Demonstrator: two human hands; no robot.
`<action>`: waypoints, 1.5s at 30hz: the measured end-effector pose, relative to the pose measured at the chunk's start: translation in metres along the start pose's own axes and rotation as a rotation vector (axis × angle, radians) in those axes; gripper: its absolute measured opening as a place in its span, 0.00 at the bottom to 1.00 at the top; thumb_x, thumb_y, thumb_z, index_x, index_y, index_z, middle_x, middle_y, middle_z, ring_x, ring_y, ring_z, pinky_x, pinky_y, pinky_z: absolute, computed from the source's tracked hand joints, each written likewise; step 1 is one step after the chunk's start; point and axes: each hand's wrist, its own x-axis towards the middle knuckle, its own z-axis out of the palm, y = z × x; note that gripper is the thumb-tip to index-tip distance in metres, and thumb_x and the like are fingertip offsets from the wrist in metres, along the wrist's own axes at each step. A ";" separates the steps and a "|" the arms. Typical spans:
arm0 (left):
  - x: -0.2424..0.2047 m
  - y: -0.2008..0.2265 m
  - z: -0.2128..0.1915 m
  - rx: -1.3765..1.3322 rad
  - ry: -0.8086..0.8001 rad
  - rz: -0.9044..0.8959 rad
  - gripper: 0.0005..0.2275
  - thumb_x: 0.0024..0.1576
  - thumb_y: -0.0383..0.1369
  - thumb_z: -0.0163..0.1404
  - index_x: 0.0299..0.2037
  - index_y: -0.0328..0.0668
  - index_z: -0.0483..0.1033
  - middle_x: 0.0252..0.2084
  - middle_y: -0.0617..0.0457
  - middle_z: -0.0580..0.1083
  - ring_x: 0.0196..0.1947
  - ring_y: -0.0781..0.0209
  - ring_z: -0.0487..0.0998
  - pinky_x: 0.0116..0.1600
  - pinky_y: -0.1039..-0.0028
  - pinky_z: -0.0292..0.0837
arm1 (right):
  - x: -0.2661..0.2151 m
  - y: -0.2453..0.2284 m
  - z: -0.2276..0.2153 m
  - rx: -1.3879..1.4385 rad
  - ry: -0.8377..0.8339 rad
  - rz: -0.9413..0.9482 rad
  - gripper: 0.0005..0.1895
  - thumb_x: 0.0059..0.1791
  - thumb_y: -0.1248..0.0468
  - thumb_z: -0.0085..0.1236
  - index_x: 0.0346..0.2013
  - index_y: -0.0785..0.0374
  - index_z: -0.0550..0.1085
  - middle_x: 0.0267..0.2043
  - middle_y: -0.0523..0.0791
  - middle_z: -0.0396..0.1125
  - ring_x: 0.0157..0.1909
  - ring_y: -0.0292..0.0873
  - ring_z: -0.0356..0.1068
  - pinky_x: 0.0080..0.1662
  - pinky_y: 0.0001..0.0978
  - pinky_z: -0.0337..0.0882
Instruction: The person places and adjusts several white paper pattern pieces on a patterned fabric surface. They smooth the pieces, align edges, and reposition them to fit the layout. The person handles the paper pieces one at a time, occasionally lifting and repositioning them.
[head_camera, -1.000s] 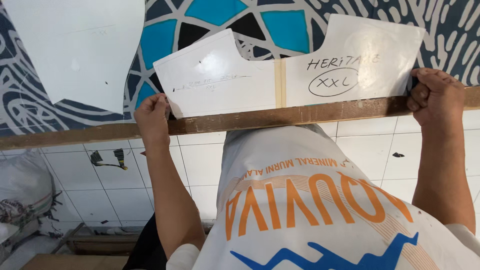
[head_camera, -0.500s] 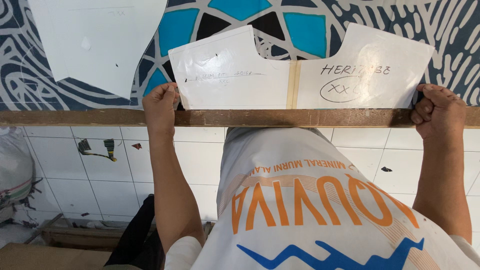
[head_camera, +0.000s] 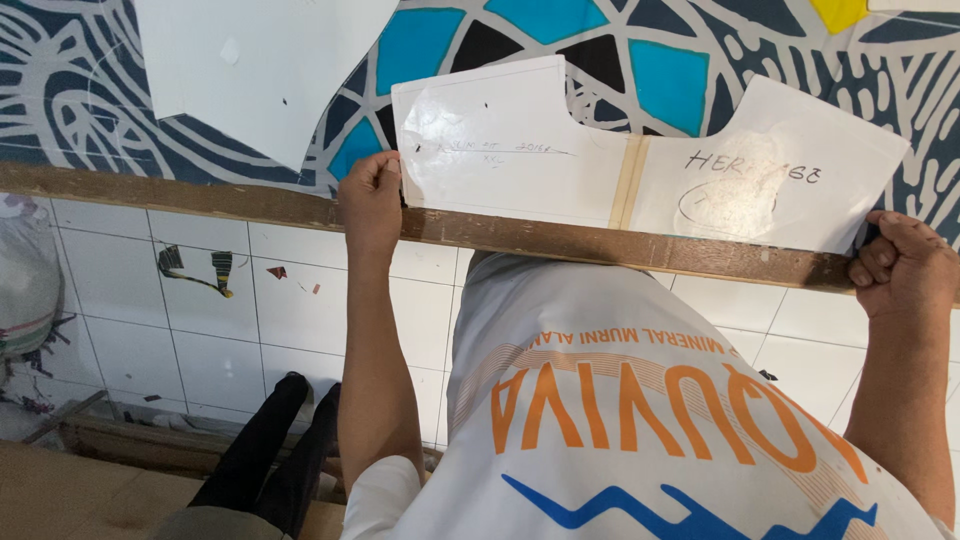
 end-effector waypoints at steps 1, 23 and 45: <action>-0.002 -0.001 0.001 0.036 0.020 0.083 0.08 0.65 0.29 0.49 0.47 0.37 0.81 0.39 0.53 0.76 0.33 0.68 0.73 0.39 0.75 0.70 | 0.001 0.001 -0.001 0.031 -0.022 0.014 0.07 0.60 0.70 0.49 0.41 0.62 0.75 0.21 0.39 0.59 0.20 0.32 0.53 0.27 0.26 0.55; 0.014 -0.032 -0.049 0.401 0.074 0.753 0.10 0.62 0.19 0.55 0.52 0.34 0.79 0.57 0.48 0.74 0.58 0.48 0.71 0.64 0.59 0.68 | -0.066 -0.038 0.057 0.360 -0.150 -0.155 0.11 0.57 0.85 0.46 0.50 0.74 0.70 0.48 0.53 0.70 0.51 0.51 0.78 0.56 0.39 0.82; 0.074 -0.052 -0.067 0.473 -0.344 1.201 0.17 0.61 0.42 0.59 0.57 0.47 0.81 0.69 0.57 0.66 0.66 0.49 0.62 0.62 0.57 0.56 | -0.198 -0.036 0.304 0.209 -0.064 -0.127 0.05 0.54 0.75 0.56 0.44 0.67 0.74 0.37 0.45 0.71 0.38 0.36 0.73 0.44 0.29 0.76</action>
